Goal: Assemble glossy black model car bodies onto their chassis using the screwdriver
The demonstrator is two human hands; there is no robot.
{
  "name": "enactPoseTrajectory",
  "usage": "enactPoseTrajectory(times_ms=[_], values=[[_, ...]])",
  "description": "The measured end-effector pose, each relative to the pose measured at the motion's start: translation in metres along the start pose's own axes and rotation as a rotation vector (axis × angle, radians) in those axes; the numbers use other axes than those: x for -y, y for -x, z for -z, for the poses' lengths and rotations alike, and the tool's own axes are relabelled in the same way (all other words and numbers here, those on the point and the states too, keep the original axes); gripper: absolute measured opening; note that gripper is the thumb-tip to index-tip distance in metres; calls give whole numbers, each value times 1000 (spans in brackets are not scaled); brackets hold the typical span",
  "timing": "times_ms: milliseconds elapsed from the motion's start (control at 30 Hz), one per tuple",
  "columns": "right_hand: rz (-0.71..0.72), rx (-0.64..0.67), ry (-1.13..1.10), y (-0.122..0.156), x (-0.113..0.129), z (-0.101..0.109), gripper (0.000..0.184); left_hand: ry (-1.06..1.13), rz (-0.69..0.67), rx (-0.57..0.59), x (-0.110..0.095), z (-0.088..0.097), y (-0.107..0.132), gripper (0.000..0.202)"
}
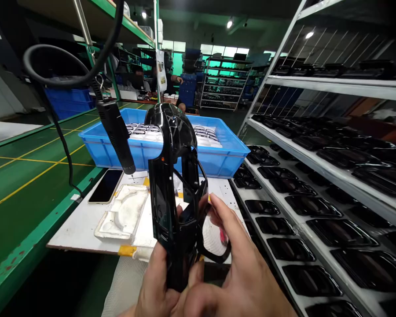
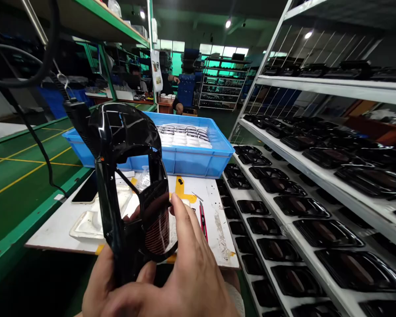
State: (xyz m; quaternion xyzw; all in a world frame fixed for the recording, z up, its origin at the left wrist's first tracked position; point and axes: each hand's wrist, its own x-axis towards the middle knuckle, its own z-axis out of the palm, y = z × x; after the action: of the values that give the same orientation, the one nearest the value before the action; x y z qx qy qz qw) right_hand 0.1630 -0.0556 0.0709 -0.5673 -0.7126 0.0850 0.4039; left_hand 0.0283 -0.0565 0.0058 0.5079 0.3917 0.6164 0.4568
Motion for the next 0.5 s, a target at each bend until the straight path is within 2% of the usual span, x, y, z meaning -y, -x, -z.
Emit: enactPoseTrajectory(times_ms=[67, 167, 300, 500], values=[[-30, -21, -20, -5, 3, -7, 127, -4, -52, -1, -6, 1, -4, 46], [-67, -28, -72, -8, 5, -15, 121, -52, -77, 2, -10, 1, -6, 36], [-85, -41, -112, -6, 5, -21, 116, -72, -40, -68, -9, -1, -4, 34], [-59, -92, -142, -6, 5, -23, 106, 11, 72, -93, -3, 4, -1, 34]])
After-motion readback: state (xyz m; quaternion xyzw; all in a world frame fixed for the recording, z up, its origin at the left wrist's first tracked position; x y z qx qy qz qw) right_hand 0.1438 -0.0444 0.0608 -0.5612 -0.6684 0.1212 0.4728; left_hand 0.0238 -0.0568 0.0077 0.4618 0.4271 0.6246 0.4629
